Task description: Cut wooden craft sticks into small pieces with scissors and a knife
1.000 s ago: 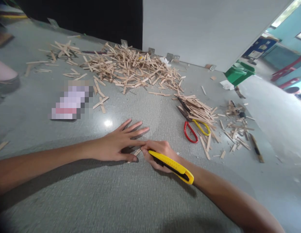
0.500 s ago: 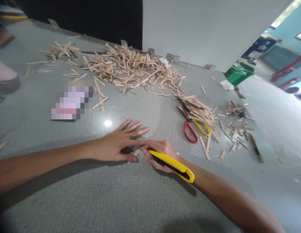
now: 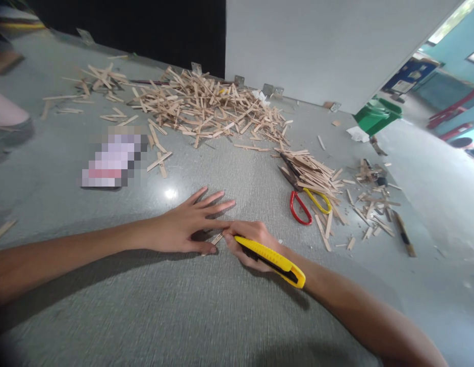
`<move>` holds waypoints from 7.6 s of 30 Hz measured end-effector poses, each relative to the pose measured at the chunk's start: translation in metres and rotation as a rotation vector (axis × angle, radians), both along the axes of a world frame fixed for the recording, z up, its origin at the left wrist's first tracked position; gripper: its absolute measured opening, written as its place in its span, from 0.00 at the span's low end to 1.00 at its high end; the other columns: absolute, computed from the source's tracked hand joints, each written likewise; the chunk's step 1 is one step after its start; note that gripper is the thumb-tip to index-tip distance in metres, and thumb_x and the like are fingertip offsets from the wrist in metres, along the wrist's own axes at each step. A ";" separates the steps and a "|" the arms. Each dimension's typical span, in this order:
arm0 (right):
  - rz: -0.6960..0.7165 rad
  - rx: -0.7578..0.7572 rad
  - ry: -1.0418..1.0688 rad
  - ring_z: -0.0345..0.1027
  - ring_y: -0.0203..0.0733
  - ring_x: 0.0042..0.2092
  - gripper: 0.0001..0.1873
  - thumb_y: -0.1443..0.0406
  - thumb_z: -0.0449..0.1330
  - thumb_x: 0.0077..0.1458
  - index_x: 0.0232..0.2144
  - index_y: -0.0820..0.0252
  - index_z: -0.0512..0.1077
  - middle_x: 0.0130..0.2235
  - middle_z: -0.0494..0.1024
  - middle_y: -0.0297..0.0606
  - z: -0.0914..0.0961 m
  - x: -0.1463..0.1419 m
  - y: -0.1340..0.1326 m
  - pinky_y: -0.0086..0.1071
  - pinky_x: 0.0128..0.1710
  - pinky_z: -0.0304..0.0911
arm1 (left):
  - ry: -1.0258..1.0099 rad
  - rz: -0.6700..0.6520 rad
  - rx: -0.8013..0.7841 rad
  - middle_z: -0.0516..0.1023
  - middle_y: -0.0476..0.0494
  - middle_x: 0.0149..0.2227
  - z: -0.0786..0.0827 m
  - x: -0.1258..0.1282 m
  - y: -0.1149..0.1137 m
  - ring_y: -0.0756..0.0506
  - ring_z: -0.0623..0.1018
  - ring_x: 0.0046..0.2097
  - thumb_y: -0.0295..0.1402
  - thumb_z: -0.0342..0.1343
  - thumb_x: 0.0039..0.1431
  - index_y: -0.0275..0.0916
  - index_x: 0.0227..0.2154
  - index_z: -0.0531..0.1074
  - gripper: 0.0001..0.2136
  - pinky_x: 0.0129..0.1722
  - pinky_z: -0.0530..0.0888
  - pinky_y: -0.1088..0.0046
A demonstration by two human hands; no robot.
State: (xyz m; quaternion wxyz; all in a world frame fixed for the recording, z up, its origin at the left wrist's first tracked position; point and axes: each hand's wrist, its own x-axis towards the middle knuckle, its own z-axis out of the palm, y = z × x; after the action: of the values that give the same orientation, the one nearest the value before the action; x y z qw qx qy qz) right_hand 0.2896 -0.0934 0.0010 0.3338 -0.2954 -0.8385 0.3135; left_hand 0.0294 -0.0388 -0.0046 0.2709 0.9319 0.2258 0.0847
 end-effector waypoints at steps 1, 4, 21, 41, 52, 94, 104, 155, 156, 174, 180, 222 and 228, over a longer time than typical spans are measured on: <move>0.002 -0.001 0.000 0.68 0.34 0.28 0.09 0.67 0.56 0.71 0.35 0.57 0.71 0.31 0.76 0.33 0.000 0.000 0.000 0.28 0.31 0.65 | 0.002 0.004 0.001 0.48 0.48 0.80 0.000 0.000 0.000 0.24 0.43 0.80 0.58 0.60 0.68 0.64 0.73 0.63 0.33 0.75 0.37 0.32; 0.013 -0.001 -0.006 0.67 0.34 0.28 0.10 0.67 0.55 0.71 0.35 0.57 0.70 0.31 0.74 0.33 0.000 0.001 0.001 0.28 0.31 0.64 | 0.020 0.013 -0.008 0.49 0.49 0.80 0.003 0.001 -0.001 0.24 0.44 0.80 0.57 0.61 0.68 0.65 0.72 0.63 0.32 0.75 0.37 0.32; -0.041 -0.039 0.003 0.68 0.32 0.27 0.08 0.67 0.58 0.70 0.34 0.57 0.70 0.30 0.76 0.31 -0.001 0.001 -0.001 0.26 0.31 0.64 | 0.018 0.008 0.012 0.48 0.47 0.80 -0.001 0.001 0.000 0.24 0.43 0.80 0.58 0.61 0.67 0.63 0.73 0.63 0.34 0.75 0.36 0.33; -0.026 0.002 -0.007 0.70 0.33 0.28 0.08 0.67 0.57 0.71 0.36 0.57 0.71 0.32 0.79 0.34 -0.003 0.001 0.000 0.27 0.31 0.64 | 0.035 0.006 0.041 0.49 0.46 0.80 0.001 0.002 -0.001 0.24 0.44 0.80 0.58 0.60 0.68 0.62 0.72 0.64 0.33 0.74 0.39 0.32; 0.035 -0.018 -0.001 0.62 0.34 0.27 0.11 0.68 0.56 0.70 0.32 0.57 0.67 0.28 0.69 0.30 0.004 -0.003 0.002 0.29 0.29 0.61 | 0.060 -0.006 0.024 0.48 0.45 0.80 0.004 0.001 0.000 0.24 0.42 0.80 0.55 0.62 0.69 0.62 0.73 0.63 0.32 0.74 0.38 0.31; 0.007 -0.049 -0.007 0.63 0.34 0.26 0.11 0.67 0.55 0.71 0.33 0.55 0.66 0.29 0.70 0.30 0.003 -0.003 0.000 0.29 0.29 0.62 | 0.081 0.010 0.006 0.47 0.43 0.80 0.010 0.003 -0.003 0.24 0.42 0.80 0.51 0.64 0.68 0.60 0.72 0.65 0.32 0.73 0.39 0.29; -0.043 -0.031 0.012 0.69 0.33 0.27 0.06 0.69 0.57 0.70 0.37 0.57 0.71 0.31 0.79 0.33 0.006 -0.006 -0.007 0.27 0.28 0.65 | -0.018 0.032 0.018 0.50 0.44 0.80 -0.001 0.004 -0.005 0.23 0.44 0.80 0.59 0.61 0.66 0.60 0.71 0.66 0.33 0.74 0.38 0.30; -0.038 -0.046 -0.016 0.67 0.32 0.26 0.08 0.68 0.58 0.70 0.35 0.57 0.71 0.29 0.75 0.31 0.006 -0.006 -0.009 0.26 0.28 0.63 | 0.034 0.020 0.065 0.49 0.41 0.80 0.000 0.004 -0.006 0.24 0.43 0.80 0.56 0.56 0.72 0.54 0.73 0.65 0.31 0.74 0.40 0.30; -0.030 -0.035 -0.023 0.66 0.33 0.26 0.08 0.68 0.57 0.70 0.35 0.57 0.71 0.29 0.75 0.31 0.006 -0.006 -0.009 0.26 0.28 0.63 | 0.037 0.022 0.064 0.49 0.41 0.80 0.000 0.004 -0.006 0.24 0.43 0.80 0.56 0.57 0.71 0.54 0.73 0.65 0.31 0.74 0.41 0.30; 0.046 -0.028 0.008 0.61 0.33 0.26 0.10 0.71 0.55 0.68 0.32 0.55 0.65 0.28 0.69 0.29 0.003 -0.007 -0.004 0.28 0.29 0.60 | 0.033 0.046 -0.016 0.50 0.44 0.80 0.003 0.005 -0.002 0.26 0.42 0.80 0.55 0.62 0.69 0.58 0.72 0.66 0.32 0.74 0.38 0.32; -0.005 -0.055 0.025 0.61 0.33 0.25 0.13 0.68 0.56 0.70 0.30 0.56 0.65 0.26 0.69 0.29 0.003 -0.009 -0.005 0.28 0.29 0.59 | 0.068 0.040 -0.017 0.49 0.42 0.80 0.007 0.007 -0.002 0.26 0.41 0.80 0.55 0.63 0.68 0.58 0.71 0.66 0.32 0.74 0.38 0.32; -0.320 -0.288 0.109 0.68 0.35 0.20 0.17 0.56 0.56 0.74 0.34 0.57 0.72 0.20 0.75 0.30 0.008 -0.007 -0.013 0.28 0.23 0.63 | -0.061 0.189 0.214 0.68 0.35 0.73 -0.013 0.009 -0.016 0.31 0.60 0.77 0.40 0.46 0.81 0.43 0.70 0.67 0.21 0.74 0.54 0.38; -0.369 -0.275 0.144 0.67 0.35 0.20 0.17 0.55 0.58 0.74 0.35 0.58 0.73 0.21 0.74 0.30 0.006 -0.010 -0.012 0.28 0.23 0.63 | 0.001 0.296 0.499 0.83 0.36 0.54 -0.003 0.013 -0.034 0.34 0.78 0.62 0.29 0.49 0.77 0.38 0.43 0.80 0.13 0.68 0.68 0.47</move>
State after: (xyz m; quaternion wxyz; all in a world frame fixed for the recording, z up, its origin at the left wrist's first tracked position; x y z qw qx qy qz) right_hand 0.2799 -0.1050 0.0068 0.4010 -0.4631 -0.6938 0.3787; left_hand 0.0421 -0.0732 -0.0081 0.0178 0.9268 0.3315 0.1757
